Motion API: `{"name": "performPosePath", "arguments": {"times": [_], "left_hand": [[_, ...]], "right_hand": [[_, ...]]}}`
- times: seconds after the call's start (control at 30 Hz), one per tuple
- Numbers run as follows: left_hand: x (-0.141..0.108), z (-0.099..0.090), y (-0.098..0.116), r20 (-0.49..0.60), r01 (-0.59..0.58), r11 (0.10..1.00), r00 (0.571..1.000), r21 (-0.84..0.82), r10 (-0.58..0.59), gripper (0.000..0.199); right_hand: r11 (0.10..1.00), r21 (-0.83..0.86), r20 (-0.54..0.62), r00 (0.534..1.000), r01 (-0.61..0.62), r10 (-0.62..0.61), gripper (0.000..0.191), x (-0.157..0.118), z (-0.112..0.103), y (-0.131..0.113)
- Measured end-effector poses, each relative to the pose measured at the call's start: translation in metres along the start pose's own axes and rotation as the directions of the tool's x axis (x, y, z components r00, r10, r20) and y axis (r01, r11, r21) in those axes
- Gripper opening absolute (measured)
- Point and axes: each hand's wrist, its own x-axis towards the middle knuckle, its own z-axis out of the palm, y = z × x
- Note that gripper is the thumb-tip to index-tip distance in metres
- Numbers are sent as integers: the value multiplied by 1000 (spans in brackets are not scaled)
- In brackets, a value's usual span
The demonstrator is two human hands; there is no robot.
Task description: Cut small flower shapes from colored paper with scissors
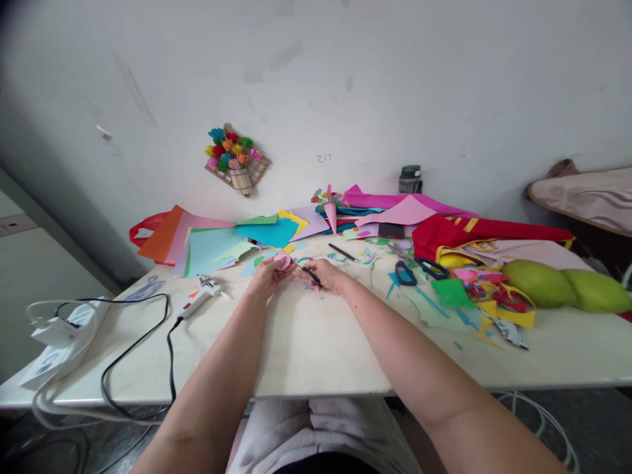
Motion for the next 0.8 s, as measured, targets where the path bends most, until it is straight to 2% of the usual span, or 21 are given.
{"name": "performPosePath", "arguments": {"times": [0.27,0.43,0.5,0.6,0.67,0.73,0.8], "left_hand": [[-1,-1,0,8,-9,1000,1000,27,9,20],[1,-6,-2,29,-30,998,999,56,28,28],[4,-9,-4,3,-63,996,998,66,63,32],[8,-11,-6,-63,-153,981,985,121,161,36],[10,-10,-6,-102,-202,967,970,157,219,38],[11,-9,-6,-110,-228,958,962,176,250,40],[10,-9,-5,-108,-229,953,961,199,254,44]], "right_hand": [[1000,24,-36,999,-16,17,18,1,3,-2],[999,-29,-38,999,-20,19,18,-7,5,-9],[998,-54,-10,1000,-25,25,23,-12,4,-13],[995,-102,92,995,-17,26,31,-19,-2,-20],[989,-138,146,986,-58,78,33,-21,-8,-23],[987,-152,106,992,-57,74,31,-21,-15,-25],[996,-93,26,1000,-5,7,31,-20,-21,-24]]}}
